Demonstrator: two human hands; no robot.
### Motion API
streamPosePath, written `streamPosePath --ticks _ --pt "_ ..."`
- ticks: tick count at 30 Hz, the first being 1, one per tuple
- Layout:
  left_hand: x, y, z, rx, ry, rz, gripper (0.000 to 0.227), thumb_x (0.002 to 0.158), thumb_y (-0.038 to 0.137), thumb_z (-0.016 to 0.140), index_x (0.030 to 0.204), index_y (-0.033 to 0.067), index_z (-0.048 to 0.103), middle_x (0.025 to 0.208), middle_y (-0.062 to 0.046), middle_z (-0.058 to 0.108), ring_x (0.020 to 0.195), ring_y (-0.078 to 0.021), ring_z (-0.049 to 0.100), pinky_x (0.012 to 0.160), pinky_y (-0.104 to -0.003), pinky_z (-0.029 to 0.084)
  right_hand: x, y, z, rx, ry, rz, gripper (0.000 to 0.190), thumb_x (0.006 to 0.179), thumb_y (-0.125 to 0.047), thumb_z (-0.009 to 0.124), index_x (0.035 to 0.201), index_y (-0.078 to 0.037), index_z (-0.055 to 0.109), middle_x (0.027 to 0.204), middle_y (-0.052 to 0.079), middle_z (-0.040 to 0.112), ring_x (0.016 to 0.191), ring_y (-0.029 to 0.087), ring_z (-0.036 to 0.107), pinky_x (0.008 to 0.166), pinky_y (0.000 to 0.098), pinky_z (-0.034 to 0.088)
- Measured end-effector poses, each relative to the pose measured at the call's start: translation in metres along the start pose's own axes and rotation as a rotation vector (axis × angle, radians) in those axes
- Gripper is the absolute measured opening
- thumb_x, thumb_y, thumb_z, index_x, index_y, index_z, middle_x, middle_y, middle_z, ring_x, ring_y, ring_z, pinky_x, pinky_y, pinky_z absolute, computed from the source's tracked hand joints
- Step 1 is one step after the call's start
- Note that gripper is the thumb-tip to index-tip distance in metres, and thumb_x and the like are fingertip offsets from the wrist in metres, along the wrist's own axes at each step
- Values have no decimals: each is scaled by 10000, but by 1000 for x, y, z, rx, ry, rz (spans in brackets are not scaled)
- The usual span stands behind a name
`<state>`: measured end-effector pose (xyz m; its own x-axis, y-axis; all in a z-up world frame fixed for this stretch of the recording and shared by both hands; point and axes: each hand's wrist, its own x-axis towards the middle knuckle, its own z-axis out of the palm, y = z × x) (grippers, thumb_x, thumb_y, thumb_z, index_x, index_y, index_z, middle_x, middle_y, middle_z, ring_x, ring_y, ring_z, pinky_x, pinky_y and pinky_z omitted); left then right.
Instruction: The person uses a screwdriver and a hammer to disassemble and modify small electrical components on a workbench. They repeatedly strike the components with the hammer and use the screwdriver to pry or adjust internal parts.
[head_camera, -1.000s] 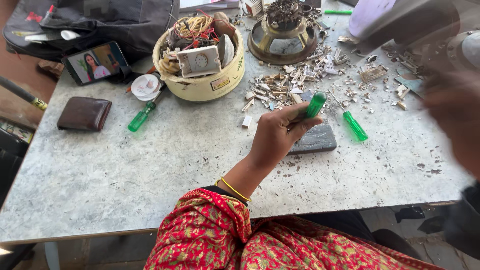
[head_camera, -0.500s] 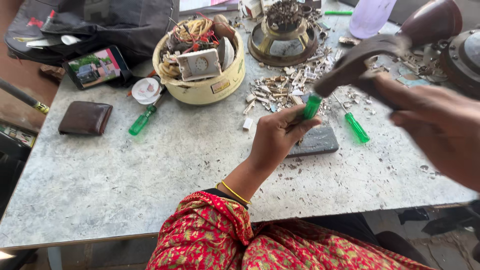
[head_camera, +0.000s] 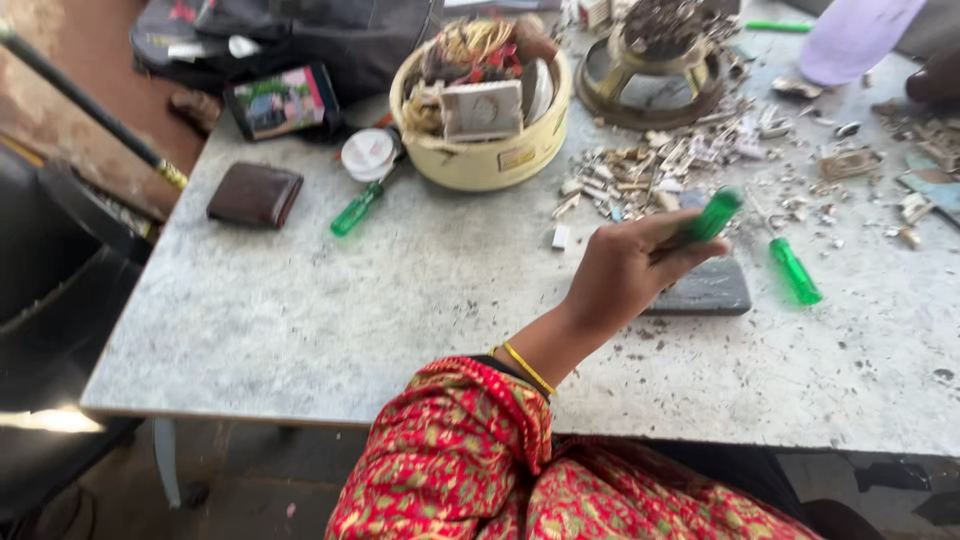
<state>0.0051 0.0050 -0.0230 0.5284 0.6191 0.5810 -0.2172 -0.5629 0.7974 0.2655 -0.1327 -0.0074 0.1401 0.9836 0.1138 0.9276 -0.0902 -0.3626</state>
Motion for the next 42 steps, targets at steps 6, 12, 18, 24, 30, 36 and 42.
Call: streamPosePath --ticks 6,12,18,24,30,36,42 --pt "1 -11 -5 -49 48 -9 324 973 238 775 1250 75 732 965 -45 797 799 -34 727 732 -227 615 -15 15 -7 -1 18 22 541 975 -47 636 1498 -174 580 851 100 743 702 181 708 650 321 577" --pt "-4 -10 -13 -109 39 -24 323 976 252 745 1238 64 730 1026 -48 798 863 -69 733 770 -233 614 -13 9 -14 102 180 124 622 1017 33 588 1608 -140 503 869 198 713 675 271 648 630 382 561" --pt "-4 -4 -22 -159 24 -50 269 993 242 737 1206 78 729 1037 -36 793 908 -59 746 812 -213 623 12 -9 -17 -314 133 219 546 1092 -166 544 1631 -219 477 916 146 670 644 211 627 578 341 530" --pt "-5 -16 -20 -284 60 -99 224 1022 257 727 1150 74 725 954 4 749 895 -41 680 804 -215 579 20 22 10 -614 234 67 563 994 -143 607 1551 -219 579 889 140 651 773 288 626 696 405 530" --pt "-8 -21 -22 -252 80 -115 252 1028 305 722 1104 65 718 860 31 689 766 -10 586 725 -213 507 52 38 42 -243 317 -179 424 995 -131 666 1417 -182 661 1138 181 655 1012 297 637 925 406 535" --pt "-7 -27 -26 -210 97 -152 262 1040 323 702 1116 74 731 854 23 693 728 -22 585 684 -210 491 53 -58 55 -244 -113 -257 469 786 -461 787 1137 -155 740 1057 69 727 1013 235 705 928 398 560" --pt "2 -21 -46 -106 215 -187 288 1045 308 666 1248 107 700 880 -30 697 727 -109 603 657 -301 498 62 -108 38 -91 -172 -76 367 832 -428 803 1069 -151 762 973 29 743 890 193 740 812 340 609"
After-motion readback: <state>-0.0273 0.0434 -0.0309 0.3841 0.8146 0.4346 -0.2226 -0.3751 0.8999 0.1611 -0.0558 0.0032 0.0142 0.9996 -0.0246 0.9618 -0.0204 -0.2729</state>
